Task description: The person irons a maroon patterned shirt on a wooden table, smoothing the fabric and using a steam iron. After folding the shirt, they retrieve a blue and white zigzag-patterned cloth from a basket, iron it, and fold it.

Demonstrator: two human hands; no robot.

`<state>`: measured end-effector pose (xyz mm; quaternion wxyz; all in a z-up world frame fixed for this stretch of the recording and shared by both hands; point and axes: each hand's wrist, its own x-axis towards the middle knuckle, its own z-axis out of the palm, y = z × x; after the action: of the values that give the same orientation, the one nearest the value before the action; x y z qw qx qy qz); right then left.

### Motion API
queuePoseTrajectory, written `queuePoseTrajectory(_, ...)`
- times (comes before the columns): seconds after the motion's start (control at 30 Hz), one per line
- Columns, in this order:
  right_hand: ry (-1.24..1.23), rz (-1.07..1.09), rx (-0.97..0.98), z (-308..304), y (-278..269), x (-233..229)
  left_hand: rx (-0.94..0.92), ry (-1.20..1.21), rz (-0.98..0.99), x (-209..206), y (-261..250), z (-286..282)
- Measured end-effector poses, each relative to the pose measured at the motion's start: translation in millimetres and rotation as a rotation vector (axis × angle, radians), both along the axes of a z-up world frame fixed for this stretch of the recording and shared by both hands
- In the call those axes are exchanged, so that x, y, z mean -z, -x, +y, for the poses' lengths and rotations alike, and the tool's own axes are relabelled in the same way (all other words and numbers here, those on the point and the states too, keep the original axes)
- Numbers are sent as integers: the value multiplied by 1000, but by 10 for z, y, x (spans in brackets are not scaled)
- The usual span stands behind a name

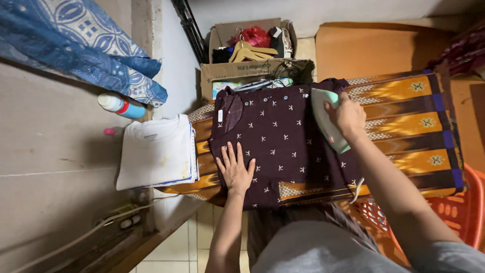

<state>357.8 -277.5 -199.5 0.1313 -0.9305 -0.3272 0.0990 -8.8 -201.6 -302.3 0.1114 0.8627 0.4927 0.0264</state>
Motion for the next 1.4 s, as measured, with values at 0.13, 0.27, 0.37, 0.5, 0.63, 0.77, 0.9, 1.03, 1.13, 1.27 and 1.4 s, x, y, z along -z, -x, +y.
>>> queuePoseTrajectory(0.13,61,27,59,-229,10,23,0,16,20,9,-4,-5)
queuePoseTrajectory(0.27,140,83,157,-619,-137,35,8,10,28,37,-11,13)
queuePoseTrajectory(0.37,77,24,178,-615,-229,22,2,27,35,24,-10,14)
queuePoseTrajectory(0.5,33,13,239,-409,-399,-18,4,20,61,16,-13,-1)
queuePoseTrajectory(0.63,59,24,313,-579,-421,6,10,13,40,9,-5,3)
queuePoseTrajectory(0.77,78,27,342,-1028,-324,50,10,14,37,25,-10,9)
queuePoseTrajectory(0.9,22,-4,334,-989,-481,138,15,-2,15,42,-1,1)
queuePoseTrajectory(1.03,1,-3,293,-975,-616,221,9,31,1,51,8,16)
queuePoseTrajectory(1.13,27,29,210,-1258,-415,256,-19,-4,-64,85,66,6)
queuePoseTrajectory(1.27,164,175,-114,-1490,-8,101,-225,-107,-209,64,209,-6)
queuePoseTrajectory(1.4,317,58,-593,-1266,589,-93,-481,56,-200,-7,349,113)
